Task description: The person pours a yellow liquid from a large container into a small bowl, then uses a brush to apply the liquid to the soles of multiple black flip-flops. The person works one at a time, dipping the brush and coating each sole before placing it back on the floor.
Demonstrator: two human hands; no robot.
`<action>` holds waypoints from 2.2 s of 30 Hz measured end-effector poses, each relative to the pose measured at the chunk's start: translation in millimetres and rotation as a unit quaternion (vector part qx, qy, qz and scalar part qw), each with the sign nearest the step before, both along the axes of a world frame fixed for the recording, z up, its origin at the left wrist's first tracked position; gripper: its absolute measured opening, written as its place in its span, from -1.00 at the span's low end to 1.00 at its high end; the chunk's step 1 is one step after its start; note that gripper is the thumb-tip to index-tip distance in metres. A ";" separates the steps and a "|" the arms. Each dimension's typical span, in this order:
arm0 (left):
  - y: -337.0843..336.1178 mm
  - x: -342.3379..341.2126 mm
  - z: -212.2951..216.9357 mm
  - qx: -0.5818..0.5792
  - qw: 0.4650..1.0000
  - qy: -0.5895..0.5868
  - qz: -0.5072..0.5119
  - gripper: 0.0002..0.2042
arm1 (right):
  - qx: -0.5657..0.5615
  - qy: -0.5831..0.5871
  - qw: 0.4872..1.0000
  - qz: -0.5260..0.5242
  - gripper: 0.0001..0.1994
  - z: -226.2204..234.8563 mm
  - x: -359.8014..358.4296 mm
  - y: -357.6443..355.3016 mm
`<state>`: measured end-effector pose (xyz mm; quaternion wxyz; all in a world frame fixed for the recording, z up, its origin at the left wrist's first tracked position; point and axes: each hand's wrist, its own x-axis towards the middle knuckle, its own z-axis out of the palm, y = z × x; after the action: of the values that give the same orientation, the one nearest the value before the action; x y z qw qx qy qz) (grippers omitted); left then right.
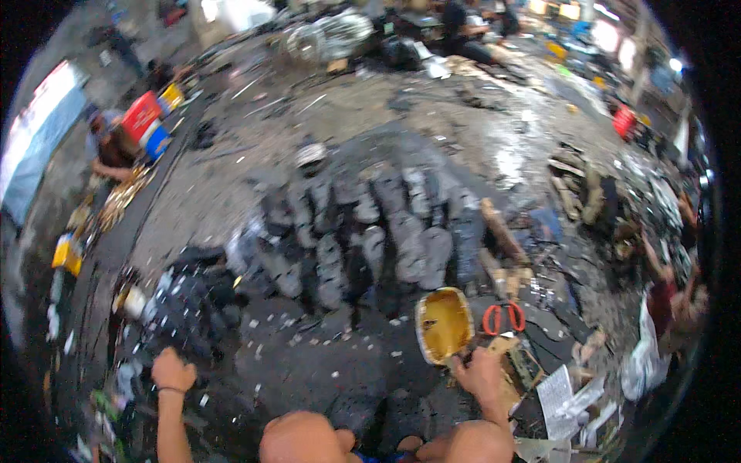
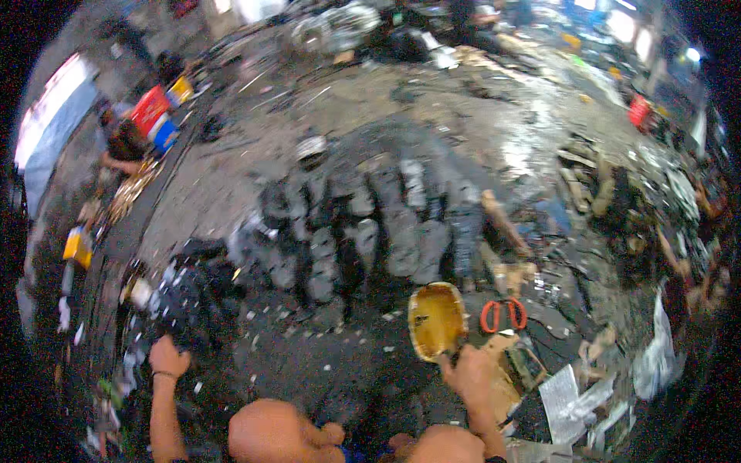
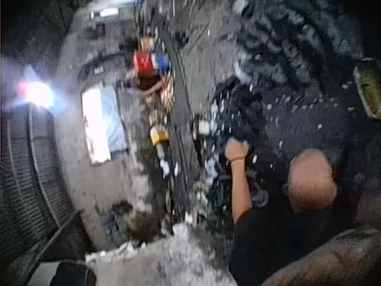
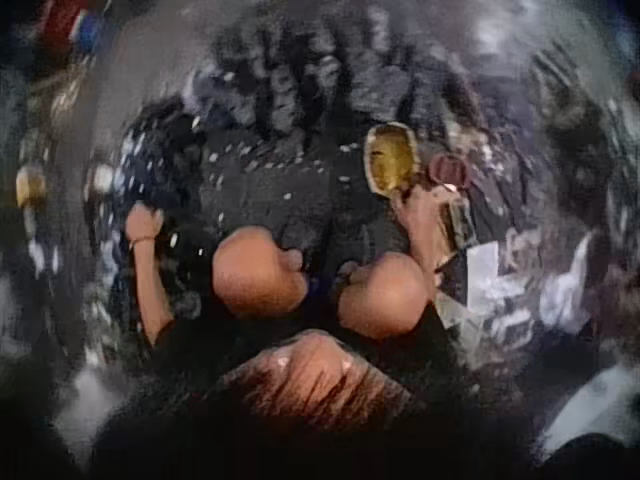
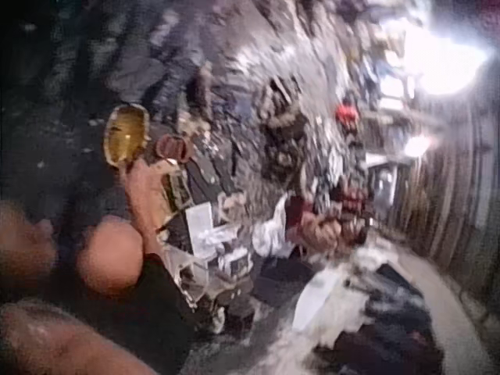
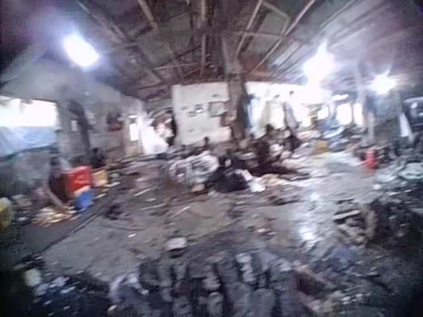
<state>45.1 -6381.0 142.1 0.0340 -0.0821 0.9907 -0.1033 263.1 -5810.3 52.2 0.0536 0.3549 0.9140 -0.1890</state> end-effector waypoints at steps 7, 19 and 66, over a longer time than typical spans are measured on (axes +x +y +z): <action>43.3 5.9 111.3 0.101 0.984 0.134 -0.058 -0.65 | 0.008 0.049 0.999 0.022 -0.55 10.5 17.0 4.2; 201.5 121.8 -107.4 0.437 0.813 -0.215 -0.318 -0.33 | -0.054 -0.049 0.996 0.045 -0.66 26.1 31.0 -17.0; 257.6 60.4 -119.7 0.818 0.437 -0.316 0.199 -0.38 | -0.702 0.243 0.659 -0.119 -0.71 26.7 -96.0 -104.4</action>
<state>105.5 -6123.4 22.4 0.4154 -0.1728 0.4906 0.7463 167.0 -5914.7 78.9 0.0395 0.2591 0.4407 -0.8586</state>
